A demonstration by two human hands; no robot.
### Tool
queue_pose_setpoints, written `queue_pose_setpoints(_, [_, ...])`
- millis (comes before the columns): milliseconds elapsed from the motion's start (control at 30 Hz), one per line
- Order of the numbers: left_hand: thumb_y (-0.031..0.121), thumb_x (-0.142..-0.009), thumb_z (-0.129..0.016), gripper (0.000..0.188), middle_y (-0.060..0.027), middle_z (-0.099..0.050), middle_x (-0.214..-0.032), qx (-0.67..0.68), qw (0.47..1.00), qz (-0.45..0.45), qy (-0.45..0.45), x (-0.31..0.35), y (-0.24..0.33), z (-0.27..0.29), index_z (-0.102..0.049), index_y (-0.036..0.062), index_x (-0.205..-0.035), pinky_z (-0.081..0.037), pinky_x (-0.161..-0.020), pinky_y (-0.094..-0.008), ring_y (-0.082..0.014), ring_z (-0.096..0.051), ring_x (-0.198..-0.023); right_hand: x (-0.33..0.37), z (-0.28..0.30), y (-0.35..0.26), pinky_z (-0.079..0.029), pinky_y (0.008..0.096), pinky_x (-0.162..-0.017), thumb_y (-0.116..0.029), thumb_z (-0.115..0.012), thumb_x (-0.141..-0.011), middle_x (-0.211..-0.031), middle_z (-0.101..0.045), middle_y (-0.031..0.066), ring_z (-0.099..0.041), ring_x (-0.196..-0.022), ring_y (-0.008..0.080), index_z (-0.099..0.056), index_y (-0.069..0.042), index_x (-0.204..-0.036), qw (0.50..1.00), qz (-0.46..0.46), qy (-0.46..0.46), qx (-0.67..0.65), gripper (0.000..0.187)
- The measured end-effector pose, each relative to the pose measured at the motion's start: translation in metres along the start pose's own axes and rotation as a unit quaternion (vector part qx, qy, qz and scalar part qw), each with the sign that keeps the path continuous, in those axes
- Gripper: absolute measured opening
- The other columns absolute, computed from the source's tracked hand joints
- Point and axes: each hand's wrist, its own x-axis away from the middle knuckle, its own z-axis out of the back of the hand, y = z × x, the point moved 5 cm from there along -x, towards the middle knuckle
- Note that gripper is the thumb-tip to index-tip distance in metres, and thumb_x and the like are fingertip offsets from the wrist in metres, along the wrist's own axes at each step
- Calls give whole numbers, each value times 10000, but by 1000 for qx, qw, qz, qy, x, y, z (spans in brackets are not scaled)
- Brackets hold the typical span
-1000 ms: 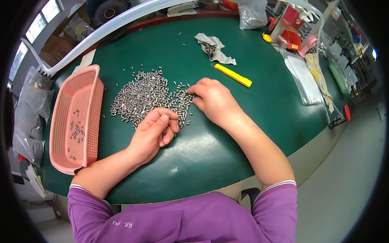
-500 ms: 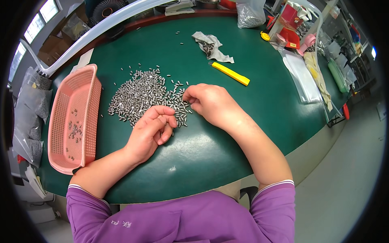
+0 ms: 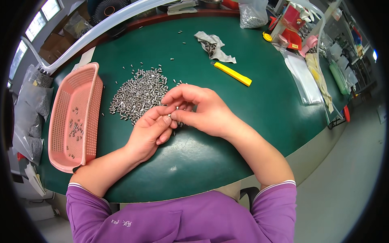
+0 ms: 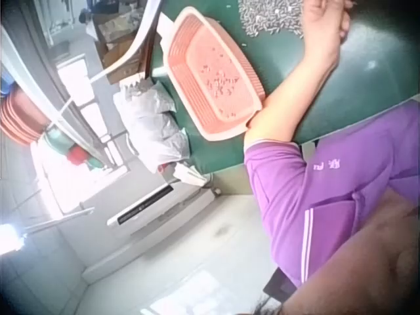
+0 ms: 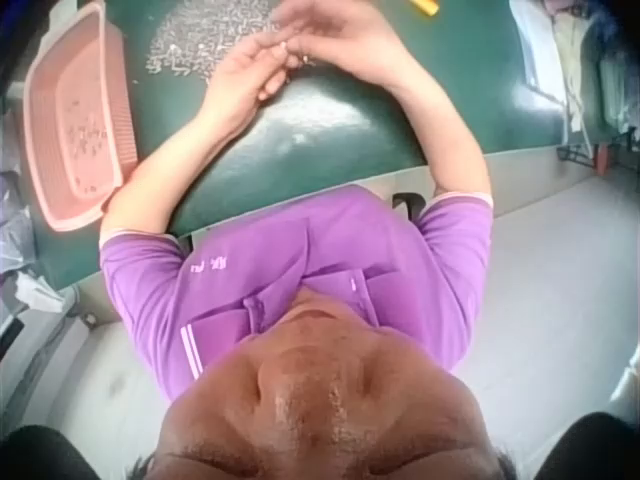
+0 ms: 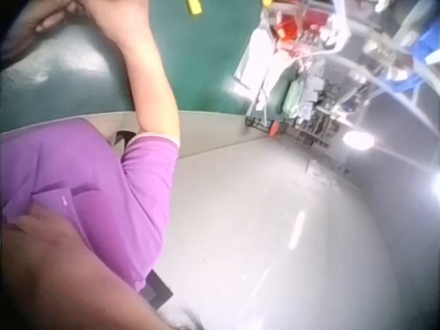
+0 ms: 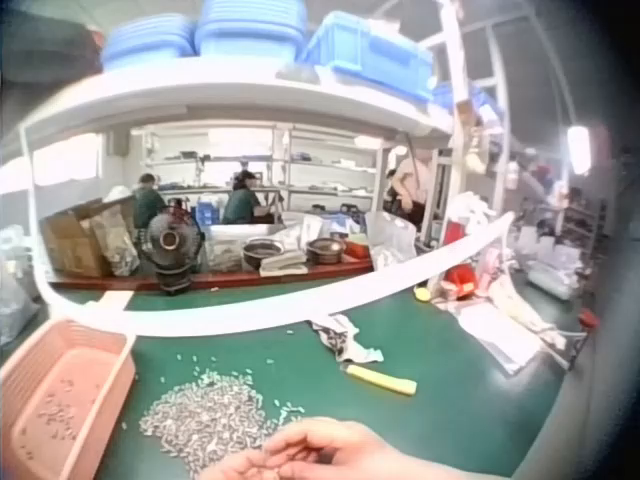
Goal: Sorting and inspecting small metal components on a workbench.
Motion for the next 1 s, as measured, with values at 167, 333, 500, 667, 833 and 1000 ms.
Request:
queue_pose_setpoints(167, [112, -928, -497, 153, -38, -569, -808, 0, 1000, -14, 7, 0, 1, 2, -520, 46, -1065, -323, -458, -170, -46, -434, -544, -2, 11, 1, -483, 237, -713, 14, -647, -761, -967, -577, 53, -565, -802, 102, -617, -57, -1023, 988, 22, 76, 133, 273])
queue_pose_setpoints(333, [135, -945, -457, 145, -35, -564, -797, -22, 1000, -13, 6, 0, 3, -1, -521, 42, -1036, -323, -454, -175, -50, -437, -537, -2, 33, 24, -484, 324, -722, -61, -664, -731, -856, -597, 75, -588, -805, 226, -648, -63, -908, 935, -5, 82, 345, 178])
queue_pose_setpoints(500, [151, -958, -406, 180, -38, -561, -803, -22, 1000, -5, 4, -1, 2, 0, -517, 36, -1040, -327, -458, -184, -59, -441, -541, -2, 28, 27, -489, 315, -705, -67, -684, -726, -830, -593, 70, -595, -797, 221, -654, -60, -867, 923, 2, 59, 380, 144])
queue_pose_setpoints(667, [151, -962, -375, 203, -81, -548, -846, -19, 1000, -1, 8, 0, 3, 0, -480, 30, -1087, -334, -486, -187, -90, -437, -565, -2, 25, 26, -482, 324, -693, -64, -680, -727, -830, -589, 69, -586, -806, 220, -639, -63, -846, 913, 3, 51, 406, 127])
queue_pose_setpoints(833, [133, -939, -430, 179, -54, -554, -830, -18, 1000, -9, 10, -1, 3, -1, -472, 32, -1081, -335, -466, -189, -62, -441, -554, -4, 16, 11, -469, 314, -689, -57, -677, -744, -831, -588, 55, -571, -804, 201, -625, -59, -851, 942, 64, 48, 325, 119])
queue_pose_setpoints(1000, [120, -932, -478, 153, -43, -555, -817, -14, 1000, -12, 1, 1, 1, -1, -476, 36, -1060, -326, -459, -177, -53, -432, -546, 0, 1, -8, -464, 287, -696, -43, -673, -755, -842, -585, 38, -563, -823, 178, -656, -75, -872, 963, 147, -10, 225, 122])
